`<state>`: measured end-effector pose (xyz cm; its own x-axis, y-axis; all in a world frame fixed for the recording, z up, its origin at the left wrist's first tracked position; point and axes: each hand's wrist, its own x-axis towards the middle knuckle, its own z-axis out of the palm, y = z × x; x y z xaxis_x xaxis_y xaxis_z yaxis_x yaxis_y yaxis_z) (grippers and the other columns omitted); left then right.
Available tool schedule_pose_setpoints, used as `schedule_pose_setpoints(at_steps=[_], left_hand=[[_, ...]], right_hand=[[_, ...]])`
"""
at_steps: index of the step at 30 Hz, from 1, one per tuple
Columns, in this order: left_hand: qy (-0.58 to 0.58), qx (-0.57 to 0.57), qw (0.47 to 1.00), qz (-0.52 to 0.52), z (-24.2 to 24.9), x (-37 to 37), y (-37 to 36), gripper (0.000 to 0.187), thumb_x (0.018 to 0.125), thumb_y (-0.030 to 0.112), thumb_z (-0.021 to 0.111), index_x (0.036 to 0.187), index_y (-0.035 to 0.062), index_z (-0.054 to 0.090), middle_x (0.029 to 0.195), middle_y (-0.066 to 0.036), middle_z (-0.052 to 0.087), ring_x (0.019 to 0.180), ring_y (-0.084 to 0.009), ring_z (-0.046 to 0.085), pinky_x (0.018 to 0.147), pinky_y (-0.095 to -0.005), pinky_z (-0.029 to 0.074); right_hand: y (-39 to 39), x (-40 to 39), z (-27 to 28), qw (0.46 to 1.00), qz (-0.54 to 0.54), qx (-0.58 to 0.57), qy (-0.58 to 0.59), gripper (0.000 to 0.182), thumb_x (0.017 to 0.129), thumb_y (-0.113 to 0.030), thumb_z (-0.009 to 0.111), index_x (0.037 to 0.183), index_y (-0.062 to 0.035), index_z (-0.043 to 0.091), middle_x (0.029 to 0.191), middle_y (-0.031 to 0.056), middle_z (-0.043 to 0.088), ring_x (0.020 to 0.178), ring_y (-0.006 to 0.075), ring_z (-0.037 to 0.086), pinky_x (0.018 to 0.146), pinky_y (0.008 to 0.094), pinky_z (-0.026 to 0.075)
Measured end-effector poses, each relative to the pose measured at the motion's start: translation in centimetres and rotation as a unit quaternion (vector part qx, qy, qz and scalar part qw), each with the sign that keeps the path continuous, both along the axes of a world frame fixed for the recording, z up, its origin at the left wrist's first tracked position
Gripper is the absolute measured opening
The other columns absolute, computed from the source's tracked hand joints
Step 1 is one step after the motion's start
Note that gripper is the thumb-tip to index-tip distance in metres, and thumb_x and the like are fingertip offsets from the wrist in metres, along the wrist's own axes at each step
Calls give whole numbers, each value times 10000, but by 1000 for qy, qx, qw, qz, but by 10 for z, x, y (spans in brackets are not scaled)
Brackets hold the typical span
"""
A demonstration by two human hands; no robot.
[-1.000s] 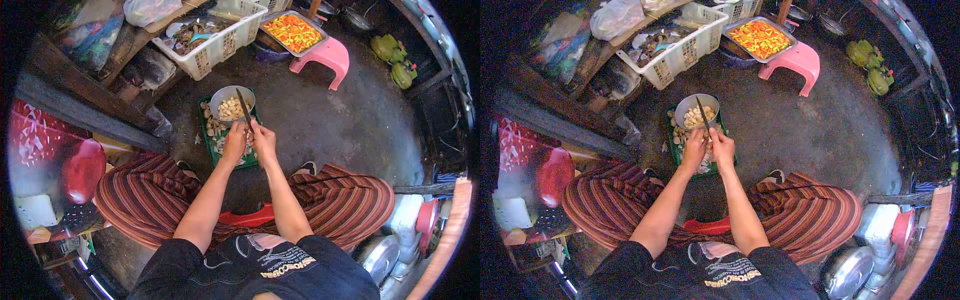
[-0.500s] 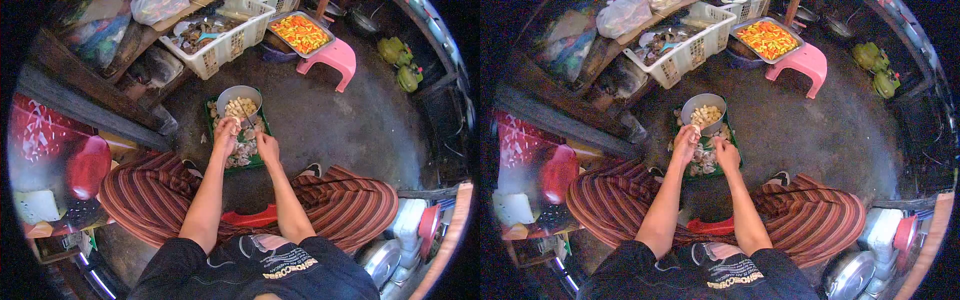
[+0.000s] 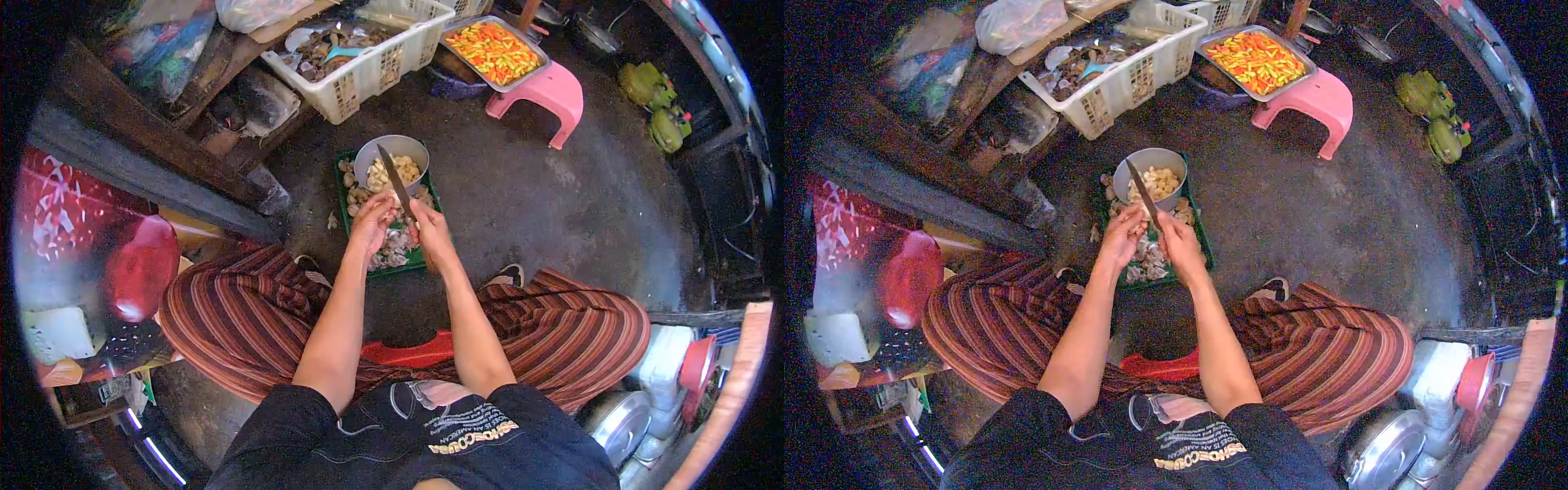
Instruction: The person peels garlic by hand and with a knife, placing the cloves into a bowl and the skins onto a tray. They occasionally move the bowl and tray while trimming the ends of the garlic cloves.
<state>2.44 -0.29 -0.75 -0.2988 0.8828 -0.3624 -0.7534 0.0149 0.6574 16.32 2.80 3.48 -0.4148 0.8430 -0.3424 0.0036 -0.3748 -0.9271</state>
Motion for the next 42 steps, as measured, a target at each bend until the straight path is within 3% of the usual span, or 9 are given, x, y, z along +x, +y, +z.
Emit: schedule_pose_setpoints(at_steps=[13,16,19,21,24,31,34,36,42], left_hand=[[-8,-18,998,-63,18,-5,1,194,796,53,614,979,4,573,821,-52,586,684,-116,567,576,-184,454],[1,9,999,-46,12,-5,2,162,794,37,601,950,-2,575,883,-63,611,715,-127,552,624,-222,463],[1,18,1000,-13,19,0,2,133,792,34,603,917,-1,573,848,-62,605,699,-128,546,614,-221,458],[10,16,1000,-3,25,4,2,131,788,27,601,911,2,564,829,-63,601,681,-126,546,605,-220,454],[43,7,999,18,29,8,3,137,780,13,593,907,7,544,798,-63,594,644,-124,545,588,-219,446],[107,-6,994,31,28,16,6,172,766,-1,594,925,15,530,798,-58,598,615,-122,549,566,-209,432],[76,-11,997,9,34,15,5,186,774,43,610,952,24,560,834,-63,606,624,-124,552,580,-212,434],[49,5,999,2,29,12,5,206,780,67,621,973,22,562,835,-55,606,664,-116,551,577,-216,421],[34,-6,999,13,25,14,6,237,791,127,628,1010,48,588,938,-15,598,833,-104,529,647,-232,419]], right_hand=[[5,8,0,999,-25,-29,19,428,890,-433,470,628,-96,497,494,-32,422,418,59,364,406,226,278],[5,9,-2,1000,16,24,8,429,894,-435,461,687,-71,556,500,-37,422,434,48,375,410,223,281],[2,3,5,990,-1,122,-66,386,888,-427,465,860,-85,642,515,25,506,440,124,464,432,267,350],[-3,0,13,929,-23,309,-203,322,876,-397,482,1056,-174,629,591,115,583,513,248,561,486,338,420],[-6,-1,15,901,-9,351,-253,315,866,-383,481,1117,-231,596,720,170,611,666,324,601,582,396,454],[-6,-1,10,886,-4,356,-297,311,877,-368,468,1130,-231,585,801,179,620,737,325,605,628,388,458],[4,0,-13,904,-70,372,-196,324,884,-377,478,1115,-184,598,679,109,615,583,242,583,532,324,433],[6,4,-5,1000,-11,16,13,363,888,-401,483,1095,-130,607,583,-4,524,495,104,475,466,245,358],[0,2,14,999,-17,21,18,346,894,-388,485,970,-81,626,542,-48,424,473,47,374,436,207,284]])
